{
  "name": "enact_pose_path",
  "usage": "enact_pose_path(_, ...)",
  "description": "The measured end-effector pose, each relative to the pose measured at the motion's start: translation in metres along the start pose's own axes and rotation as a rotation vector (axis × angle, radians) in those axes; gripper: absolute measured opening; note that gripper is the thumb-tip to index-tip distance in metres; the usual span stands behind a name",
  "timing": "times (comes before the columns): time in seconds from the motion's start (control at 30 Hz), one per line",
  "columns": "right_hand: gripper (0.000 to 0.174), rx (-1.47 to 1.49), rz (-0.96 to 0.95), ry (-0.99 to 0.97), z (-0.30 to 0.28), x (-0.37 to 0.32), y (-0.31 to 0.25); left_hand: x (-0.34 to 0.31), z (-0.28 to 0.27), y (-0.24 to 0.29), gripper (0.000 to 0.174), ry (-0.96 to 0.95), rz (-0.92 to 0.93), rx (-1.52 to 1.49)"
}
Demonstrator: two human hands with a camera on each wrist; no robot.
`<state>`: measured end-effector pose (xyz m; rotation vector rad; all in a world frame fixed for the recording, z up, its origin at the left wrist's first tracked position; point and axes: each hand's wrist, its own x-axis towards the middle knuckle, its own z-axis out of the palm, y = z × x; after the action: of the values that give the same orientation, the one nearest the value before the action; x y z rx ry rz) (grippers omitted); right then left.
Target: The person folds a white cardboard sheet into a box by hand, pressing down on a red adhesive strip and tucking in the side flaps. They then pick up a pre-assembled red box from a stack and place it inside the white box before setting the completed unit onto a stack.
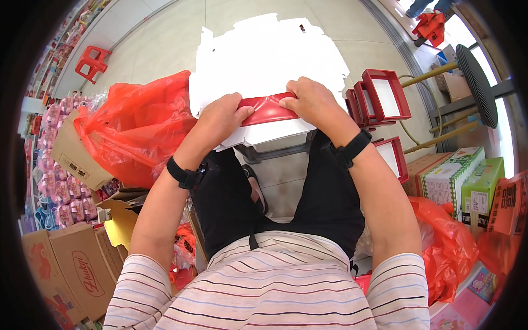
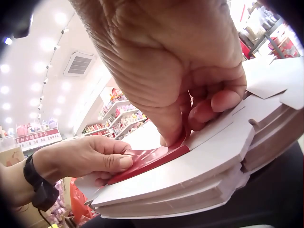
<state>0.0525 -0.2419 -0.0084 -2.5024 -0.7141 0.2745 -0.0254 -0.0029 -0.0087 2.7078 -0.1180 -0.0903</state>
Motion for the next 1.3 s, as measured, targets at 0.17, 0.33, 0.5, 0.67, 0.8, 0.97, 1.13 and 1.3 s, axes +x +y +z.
enact_pose_path(0.17, 0.033, -0.022, -0.022, 0.003, 0.001, 0.001, 0.001, 0.000, 0.000, 0.001, 0.043, 0.003, 0.016, 0.026)
enact_pose_path(0.33, 0.031, -0.056, -0.026, 0.011, 0.003, -0.002, -0.001, -0.003, 0.002, 0.002, 0.040, 0.033, 0.039, 0.046)
enact_pose_path(0.5, 0.028, 0.040, -0.068, 0.119, 0.006, -0.007, -0.003, -0.015, -0.007, 0.019, 0.037, 0.145, 0.078, 0.096)
enact_pose_path(0.67, 0.031, 0.024, -0.096, 0.207, 0.008, -0.023, -0.011, -0.015, -0.003, 0.002, 0.046, 0.153, 0.358, 0.161)
enact_pose_path(0.8, 0.037, -0.064, -0.255, 0.222, 0.001, -0.039, -0.011, -0.010, -0.009, -0.002, 0.046, 0.093, 0.418, 0.174)
enact_pose_path(0.97, 0.040, -0.267, -0.461, 0.257, 0.001, -0.034, -0.003, -0.007, -0.012, 0.000, 0.045, 0.060, 0.481, 0.279)
enact_pose_path(1.13, 0.038, -0.335, -0.543, 0.222, -0.002, -0.029, 0.001, -0.005, -0.015, -0.003, 0.040, 0.079, 0.556, 0.279)
enact_pose_path(1.3, 0.033, -0.371, -0.581, 0.221, -0.001, -0.030, 0.001, -0.004, -0.014, 0.000, 0.035, -0.001, 0.537, 0.357)
